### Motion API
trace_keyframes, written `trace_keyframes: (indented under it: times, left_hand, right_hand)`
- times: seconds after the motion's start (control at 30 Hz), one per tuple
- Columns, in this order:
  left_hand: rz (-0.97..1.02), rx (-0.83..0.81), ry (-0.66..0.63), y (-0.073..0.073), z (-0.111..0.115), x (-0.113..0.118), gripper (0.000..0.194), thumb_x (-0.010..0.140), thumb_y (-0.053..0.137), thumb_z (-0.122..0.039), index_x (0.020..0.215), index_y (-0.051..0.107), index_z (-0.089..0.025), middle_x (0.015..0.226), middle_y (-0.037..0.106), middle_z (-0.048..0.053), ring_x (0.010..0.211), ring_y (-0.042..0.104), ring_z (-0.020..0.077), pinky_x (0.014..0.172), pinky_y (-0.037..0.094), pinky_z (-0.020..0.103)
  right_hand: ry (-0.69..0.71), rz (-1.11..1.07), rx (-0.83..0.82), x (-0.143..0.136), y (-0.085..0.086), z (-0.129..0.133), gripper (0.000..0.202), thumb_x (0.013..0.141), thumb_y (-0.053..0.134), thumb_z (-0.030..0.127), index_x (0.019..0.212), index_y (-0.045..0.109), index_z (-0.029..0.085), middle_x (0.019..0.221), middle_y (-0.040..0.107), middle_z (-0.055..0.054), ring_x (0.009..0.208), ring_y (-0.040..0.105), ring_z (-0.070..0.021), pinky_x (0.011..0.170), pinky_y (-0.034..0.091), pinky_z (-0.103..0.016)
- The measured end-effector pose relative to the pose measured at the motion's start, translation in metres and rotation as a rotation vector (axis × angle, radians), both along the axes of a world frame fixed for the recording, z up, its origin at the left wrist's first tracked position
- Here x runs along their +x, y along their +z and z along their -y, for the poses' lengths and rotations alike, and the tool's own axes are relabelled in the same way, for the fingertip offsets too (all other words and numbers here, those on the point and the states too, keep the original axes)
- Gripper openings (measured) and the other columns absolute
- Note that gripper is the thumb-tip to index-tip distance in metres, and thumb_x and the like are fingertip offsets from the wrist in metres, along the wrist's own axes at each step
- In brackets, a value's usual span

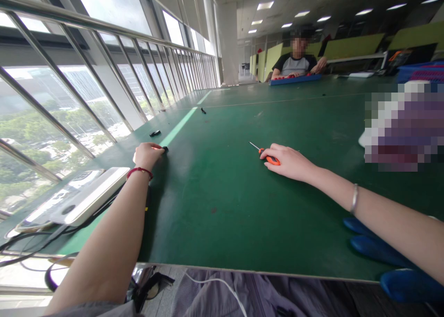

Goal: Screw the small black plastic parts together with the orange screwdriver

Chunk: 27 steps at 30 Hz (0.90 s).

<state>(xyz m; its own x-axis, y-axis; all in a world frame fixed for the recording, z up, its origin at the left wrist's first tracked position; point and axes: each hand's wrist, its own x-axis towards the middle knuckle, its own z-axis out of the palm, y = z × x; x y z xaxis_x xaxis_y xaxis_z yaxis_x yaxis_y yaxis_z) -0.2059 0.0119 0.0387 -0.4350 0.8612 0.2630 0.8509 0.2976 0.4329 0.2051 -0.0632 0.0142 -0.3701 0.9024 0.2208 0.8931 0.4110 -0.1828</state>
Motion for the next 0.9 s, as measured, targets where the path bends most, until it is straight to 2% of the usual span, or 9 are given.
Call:
trace_keyframes:
  times: [0.1, 0.2, 0.3, 0.37, 0.47, 0.6, 0.7, 0.8, 0.9]
  left_hand:
    - [-0.015, -0.009, 0.003, -0.001, 0.000, -0.001, 0.027, 0.068, 0.065, -0.030, 0.091, 0.073, -0.019, 0.071, 0.066, 0.000, 0.079, 0.056, 0.0187, 0.064, 0.038, 0.025]
    - [-0.021, 0.006, -0.011, -0.002, -0.004, -0.001, 0.028, 0.069, 0.064, -0.031, 0.093, 0.072, -0.018, 0.078, 0.068, 0.002, 0.084, 0.058, 0.0214, 0.070, 0.042, 0.029]
    - [0.001, 0.057, -0.098, -0.002, -0.011, 0.010, 0.028, 0.068, 0.066, -0.029, 0.093, 0.072, -0.017, 0.088, 0.071, 0.004, 0.085, 0.061, 0.0225, 0.074, 0.045, 0.031]
    - [0.027, 0.114, -0.218, 0.000, -0.014, 0.025, 0.024, 0.067, 0.067, -0.027, 0.088, 0.072, -0.016, 0.086, 0.072, 0.005, 0.083, 0.063, 0.0222, 0.074, 0.047, 0.030]
    - [0.117, 0.150, -0.413, 0.001, -0.012, 0.062, 0.019, 0.066, 0.068, -0.025, 0.081, 0.071, -0.015, 0.079, 0.072, 0.006, 0.075, 0.066, 0.0204, 0.072, 0.050, 0.028]
    - [0.163, 0.158, -0.664, -0.005, 0.004, 0.121, 0.017, 0.070, 0.066, -0.024, 0.084, 0.071, -0.015, 0.077, 0.071, 0.005, 0.072, 0.065, 0.0178, 0.070, 0.050, 0.028]
    - [0.157, 0.174, -0.789, -0.015, 0.018, 0.157, 0.015, 0.072, 0.064, -0.023, 0.083, 0.071, -0.016, 0.076, 0.070, 0.004, 0.069, 0.064, 0.0163, 0.068, 0.051, 0.027]
    - [0.141, 0.199, -0.904, -0.024, 0.029, 0.176, 0.015, 0.074, 0.062, -0.021, 0.085, 0.072, -0.017, 0.086, 0.069, 0.004, 0.071, 0.064, 0.0146, 0.069, 0.052, 0.026]
    - [0.132, 0.190, -0.970, -0.028, 0.033, 0.181, 0.016, 0.076, 0.061, -0.021, 0.086, 0.072, -0.016, 0.089, 0.068, 0.005, 0.072, 0.063, 0.0143, 0.070, 0.052, 0.026]
  right_hand:
    - [-0.006, 0.007, 0.010, 0.000, -0.001, 0.000, 0.026, 0.084, 0.050, 0.031, 0.105, 0.064, 0.024, 0.099, 0.060, -0.006, 0.084, 0.061, -0.0222, 0.067, 0.045, -0.032]
    - [-0.020, -0.011, 0.014, -0.001, -0.002, 0.001, 0.029, 0.083, 0.051, 0.033, 0.107, 0.062, 0.024, 0.100, 0.060, -0.006, 0.082, 0.061, -0.0222, 0.066, 0.045, -0.033]
    - [-0.028, -0.051, 0.028, -0.001, -0.003, 0.001, 0.033, 0.079, 0.056, 0.035, 0.109, 0.059, 0.023, 0.103, 0.060, -0.007, 0.080, 0.061, -0.0222, 0.064, 0.046, -0.033]
    - [-0.025, -0.085, 0.048, -0.002, -0.003, 0.002, 0.034, 0.078, 0.057, 0.034, 0.109, 0.057, 0.022, 0.104, 0.059, -0.007, 0.080, 0.061, -0.0222, 0.064, 0.047, -0.033]
    - [-0.016, -0.180, 0.101, -0.004, -0.002, 0.004, 0.028, 0.079, 0.055, 0.030, 0.105, 0.057, 0.021, 0.107, 0.060, -0.008, 0.079, 0.061, -0.0216, 0.064, 0.047, -0.033]
    - [0.026, -0.447, 0.197, -0.009, 0.002, 0.011, 0.014, 0.081, 0.054, 0.028, 0.091, 0.059, 0.020, 0.099, 0.065, -0.007, 0.081, 0.061, -0.0204, 0.071, 0.047, -0.033]
    - [0.034, -0.617, 0.239, -0.014, 0.008, 0.018, 0.012, 0.082, 0.054, 0.030, 0.081, 0.060, 0.020, 0.086, 0.067, -0.005, 0.073, 0.060, -0.0178, 0.067, 0.046, -0.030]
    - [0.031, -0.681, 0.254, -0.018, 0.012, 0.028, 0.017, 0.084, 0.054, 0.032, 0.075, 0.060, 0.020, 0.072, 0.064, -0.002, 0.063, 0.056, -0.0149, 0.059, 0.043, -0.027]
    - [0.017, -0.733, 0.249, -0.023, 0.015, 0.036, 0.022, 0.084, 0.053, 0.033, 0.068, 0.058, 0.020, 0.063, 0.060, -0.001, 0.057, 0.052, -0.0132, 0.055, 0.040, -0.026]
